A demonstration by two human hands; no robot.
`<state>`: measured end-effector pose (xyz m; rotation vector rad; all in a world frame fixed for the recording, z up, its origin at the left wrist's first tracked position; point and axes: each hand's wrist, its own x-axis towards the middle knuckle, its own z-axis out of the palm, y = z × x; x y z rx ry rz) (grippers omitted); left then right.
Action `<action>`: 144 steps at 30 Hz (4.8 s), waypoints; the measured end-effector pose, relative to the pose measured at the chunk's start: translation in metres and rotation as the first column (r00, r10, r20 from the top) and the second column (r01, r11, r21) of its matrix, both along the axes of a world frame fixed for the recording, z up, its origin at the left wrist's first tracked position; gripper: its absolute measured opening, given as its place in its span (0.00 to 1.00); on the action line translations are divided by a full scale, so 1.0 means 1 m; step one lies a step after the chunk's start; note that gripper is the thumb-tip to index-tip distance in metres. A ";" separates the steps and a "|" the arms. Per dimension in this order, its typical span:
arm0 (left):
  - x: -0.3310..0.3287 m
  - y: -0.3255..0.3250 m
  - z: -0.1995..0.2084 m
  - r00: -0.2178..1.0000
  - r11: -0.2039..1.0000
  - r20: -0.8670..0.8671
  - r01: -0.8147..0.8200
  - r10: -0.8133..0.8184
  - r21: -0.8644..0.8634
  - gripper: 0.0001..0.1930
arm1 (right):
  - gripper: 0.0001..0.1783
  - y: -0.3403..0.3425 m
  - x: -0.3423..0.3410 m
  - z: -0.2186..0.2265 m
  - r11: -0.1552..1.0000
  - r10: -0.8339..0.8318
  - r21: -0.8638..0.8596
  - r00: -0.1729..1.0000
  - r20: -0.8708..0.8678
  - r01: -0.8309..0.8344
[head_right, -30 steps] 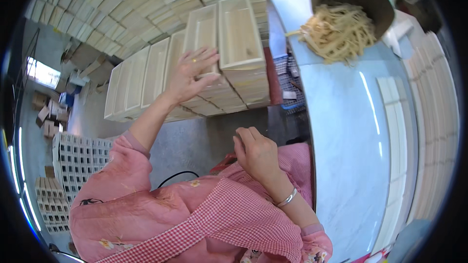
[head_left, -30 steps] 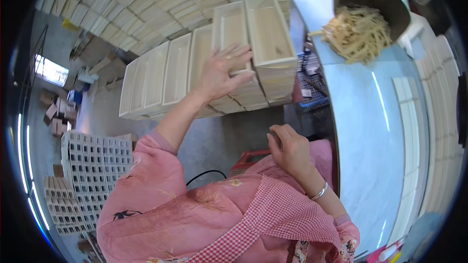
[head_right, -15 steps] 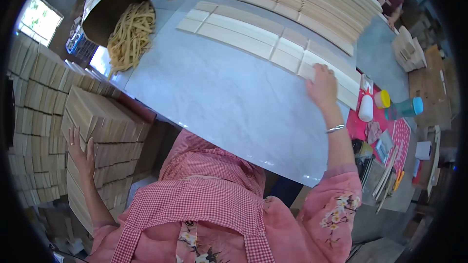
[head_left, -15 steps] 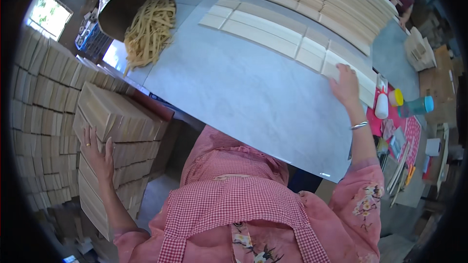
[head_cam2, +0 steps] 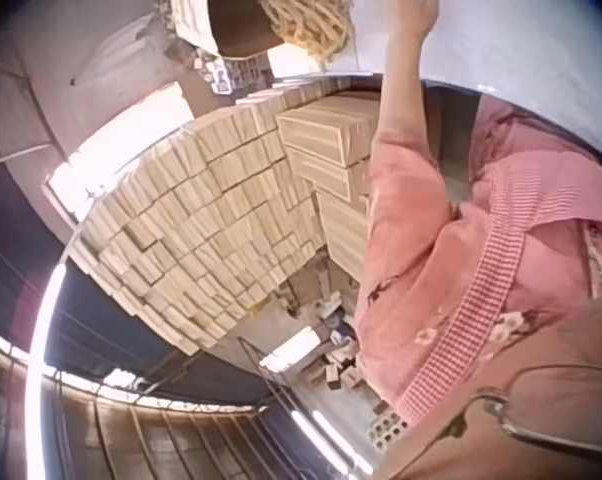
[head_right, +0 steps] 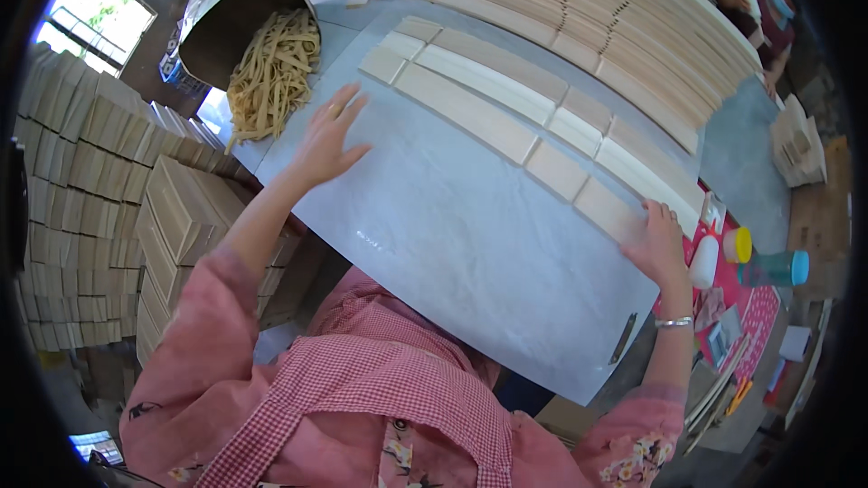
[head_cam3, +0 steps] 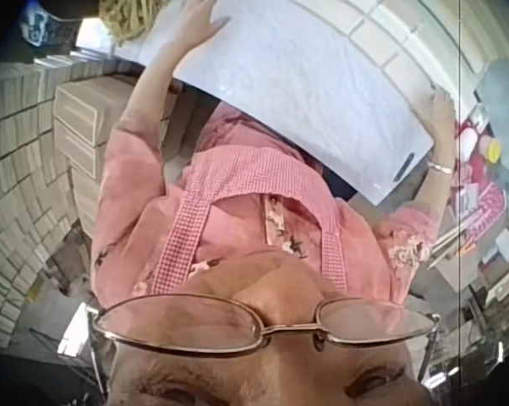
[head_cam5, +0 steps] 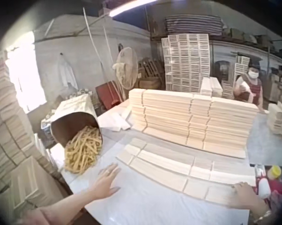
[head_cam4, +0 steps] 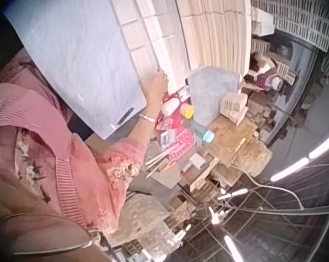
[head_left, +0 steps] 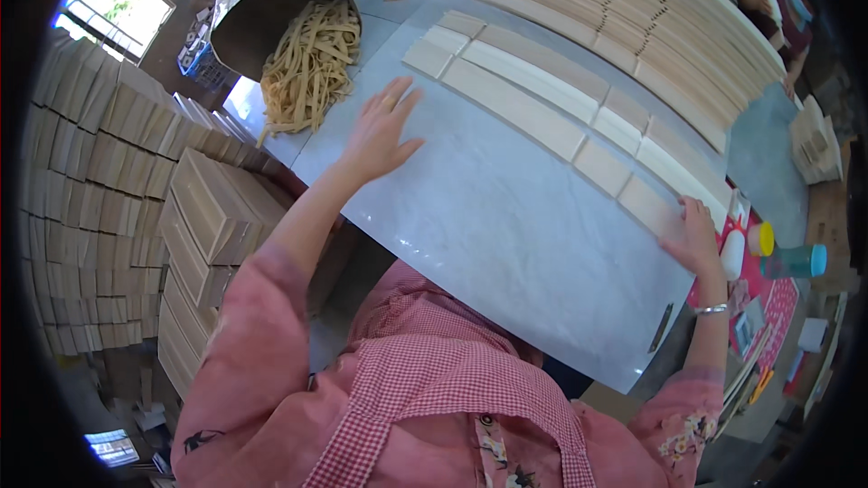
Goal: Assembling wooden boxes using glue and a pneumatic nail gun.
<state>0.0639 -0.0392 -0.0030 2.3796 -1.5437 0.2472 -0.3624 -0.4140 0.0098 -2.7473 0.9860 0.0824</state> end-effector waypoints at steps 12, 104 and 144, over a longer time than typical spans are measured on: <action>0.064 -0.069 0.035 0.996 0.888 -0.009 -0.078 0.092 0.454 0.09 | 0.06 0.017 -0.020 0.035 0.939 0.071 -0.343 0.954 0.291 0.035; -0.146 -0.006 0.081 -0.579 0.762 -0.508 -0.573 -0.638 -0.303 0.24 | 0.29 0.248 0.239 0.050 0.971 0.218 -0.132 0.523 0.824 -0.198; -0.037 0.031 -0.012 0.380 0.982 -0.914 0.171 -0.140 -0.079 0.66 | 0.64 0.116 0.054 -0.020 0.729 -0.135 0.669 0.926 0.352 -0.148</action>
